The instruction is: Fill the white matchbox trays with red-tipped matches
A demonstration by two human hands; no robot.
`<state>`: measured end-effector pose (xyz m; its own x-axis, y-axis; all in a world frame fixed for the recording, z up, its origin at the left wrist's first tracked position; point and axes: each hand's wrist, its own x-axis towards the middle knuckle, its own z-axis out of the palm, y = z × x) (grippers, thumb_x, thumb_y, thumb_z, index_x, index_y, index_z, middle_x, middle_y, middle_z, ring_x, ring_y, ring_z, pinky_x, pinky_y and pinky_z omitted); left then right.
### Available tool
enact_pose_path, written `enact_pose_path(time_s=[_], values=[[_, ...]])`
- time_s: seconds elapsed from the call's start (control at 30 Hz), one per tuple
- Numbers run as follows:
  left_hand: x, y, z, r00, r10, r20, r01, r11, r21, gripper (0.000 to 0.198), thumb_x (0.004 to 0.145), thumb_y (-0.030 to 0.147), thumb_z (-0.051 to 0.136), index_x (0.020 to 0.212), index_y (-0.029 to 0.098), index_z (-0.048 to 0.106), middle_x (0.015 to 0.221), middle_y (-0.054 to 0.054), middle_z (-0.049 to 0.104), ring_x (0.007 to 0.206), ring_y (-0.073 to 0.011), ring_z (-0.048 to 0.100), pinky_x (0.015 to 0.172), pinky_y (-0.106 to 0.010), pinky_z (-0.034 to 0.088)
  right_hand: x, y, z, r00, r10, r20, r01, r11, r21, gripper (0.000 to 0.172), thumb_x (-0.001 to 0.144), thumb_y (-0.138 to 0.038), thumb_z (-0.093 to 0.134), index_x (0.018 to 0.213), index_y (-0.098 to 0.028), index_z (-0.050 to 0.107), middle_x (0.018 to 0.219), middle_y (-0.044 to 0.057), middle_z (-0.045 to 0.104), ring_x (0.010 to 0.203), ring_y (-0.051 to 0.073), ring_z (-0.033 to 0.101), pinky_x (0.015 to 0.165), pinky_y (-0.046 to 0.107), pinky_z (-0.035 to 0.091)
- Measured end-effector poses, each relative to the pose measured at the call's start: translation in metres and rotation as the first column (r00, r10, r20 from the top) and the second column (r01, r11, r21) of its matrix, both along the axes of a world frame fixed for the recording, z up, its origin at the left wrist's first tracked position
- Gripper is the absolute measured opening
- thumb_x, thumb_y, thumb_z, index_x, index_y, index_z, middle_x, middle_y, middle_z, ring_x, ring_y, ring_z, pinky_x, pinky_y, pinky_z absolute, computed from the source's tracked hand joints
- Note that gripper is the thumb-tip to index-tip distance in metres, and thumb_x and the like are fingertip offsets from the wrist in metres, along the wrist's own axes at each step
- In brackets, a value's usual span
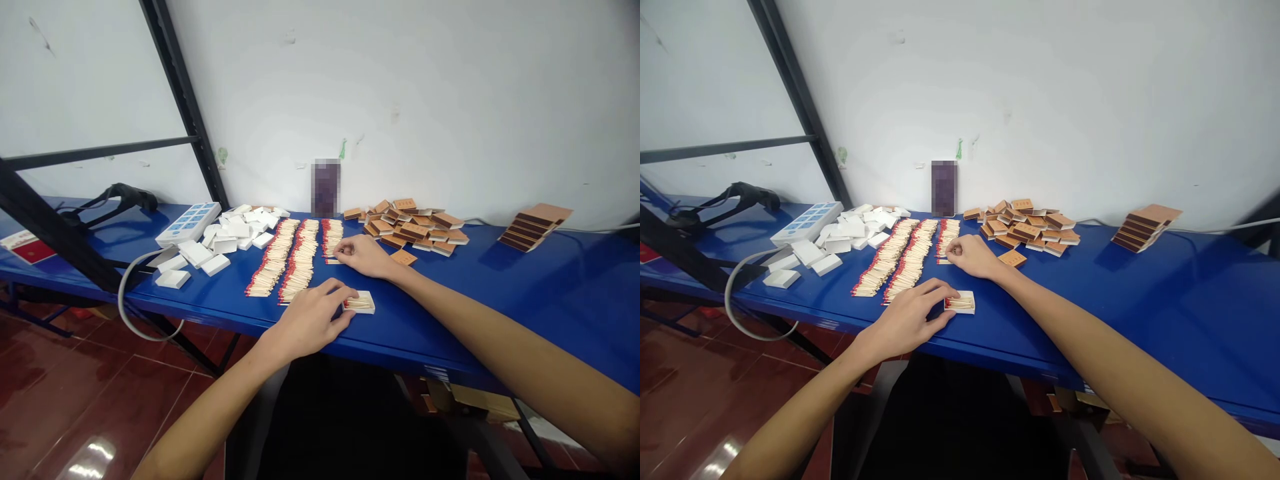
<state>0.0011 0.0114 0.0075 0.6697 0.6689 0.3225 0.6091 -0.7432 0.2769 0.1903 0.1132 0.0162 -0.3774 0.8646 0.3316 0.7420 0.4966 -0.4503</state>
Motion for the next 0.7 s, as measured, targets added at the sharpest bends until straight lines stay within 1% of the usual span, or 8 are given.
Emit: enact_pose_path(time_s=[0.13,0.27,0.47,0.57,0.7], values=[[0.0,0.0001,0.0,1.0,0.0,0.002,0.0,1.0,-0.002,0.023,0.096,0.03,0.052,0.118,0.024,0.057,0.119,-0.002,0.062,0.101,-0.0208,0.065,0.087,-0.033,0.053,0.0002,-0.0015,0.0005,1.0,-0.01,0.003,0.01,1.0,-0.001,0.016,0.077,-0.021,0.054,0.07,-0.016,0.068,0.066,0.002,0.064,0.061,0.013,0.053,0.06,0.025,0.034],[0.0001,0.0003,0.0001,1.0,-0.002,0.005,0.002,1.0,-0.007,0.023,0.096,0.03,0.052,0.118,0.024,0.057,0.119,-0.003,0.061,0.102,-0.0206,0.065,0.088,-0.033,0.053,0.0006,-0.0025,0.0006,1.0,-0.008,-0.001,0.008,1.0,-0.008,0.016,0.078,-0.022,0.054,0.07,-0.016,0.067,0.068,0.002,0.065,0.062,0.013,0.053,0.061,0.025,0.034],[0.0003,0.0006,0.0006,1.0,-0.003,-0.001,0.003,1.0,-0.006,0.023,0.096,0.03,0.052,0.118,0.024,0.057,0.119,-0.003,0.062,0.103,-0.0209,0.064,0.088,-0.033,0.053,0.0001,-0.0061,0.0028,1.0,0.012,-0.019,-0.013,0.999,-0.029,0.018,0.079,-0.022,0.053,0.069,-0.016,0.068,0.063,0.001,0.062,0.06,0.013,0.051,0.06,0.026,0.034],[0.0004,0.0005,0.0007,1.0,-0.006,0.002,0.006,1.0,-0.007,0.023,0.096,0.03,0.052,0.118,0.024,0.057,0.119,-0.003,0.062,0.102,-0.0206,0.064,0.087,-0.033,0.053,0.0,-0.0076,0.0027,0.999,0.029,-0.029,-0.03,0.999,-0.03,0.02,0.08,-0.022,0.053,0.073,-0.015,0.071,0.062,0.001,0.062,0.059,0.013,0.05,0.06,0.026,0.034],[0.0002,0.0003,0.0008,1.0,-0.003,0.002,0.003,1.0,-0.004,0.023,0.096,0.03,0.052,0.118,0.024,0.057,0.119,-0.003,0.061,0.102,-0.0203,0.064,0.087,-0.033,0.053,0.0009,-0.0057,0.0,0.999,0.009,-0.038,-0.01,1.0,-0.029,0.023,0.08,-0.02,0.053,0.085,-0.015,0.075,0.068,0.001,0.066,0.061,0.013,0.052,0.061,0.026,0.035]])
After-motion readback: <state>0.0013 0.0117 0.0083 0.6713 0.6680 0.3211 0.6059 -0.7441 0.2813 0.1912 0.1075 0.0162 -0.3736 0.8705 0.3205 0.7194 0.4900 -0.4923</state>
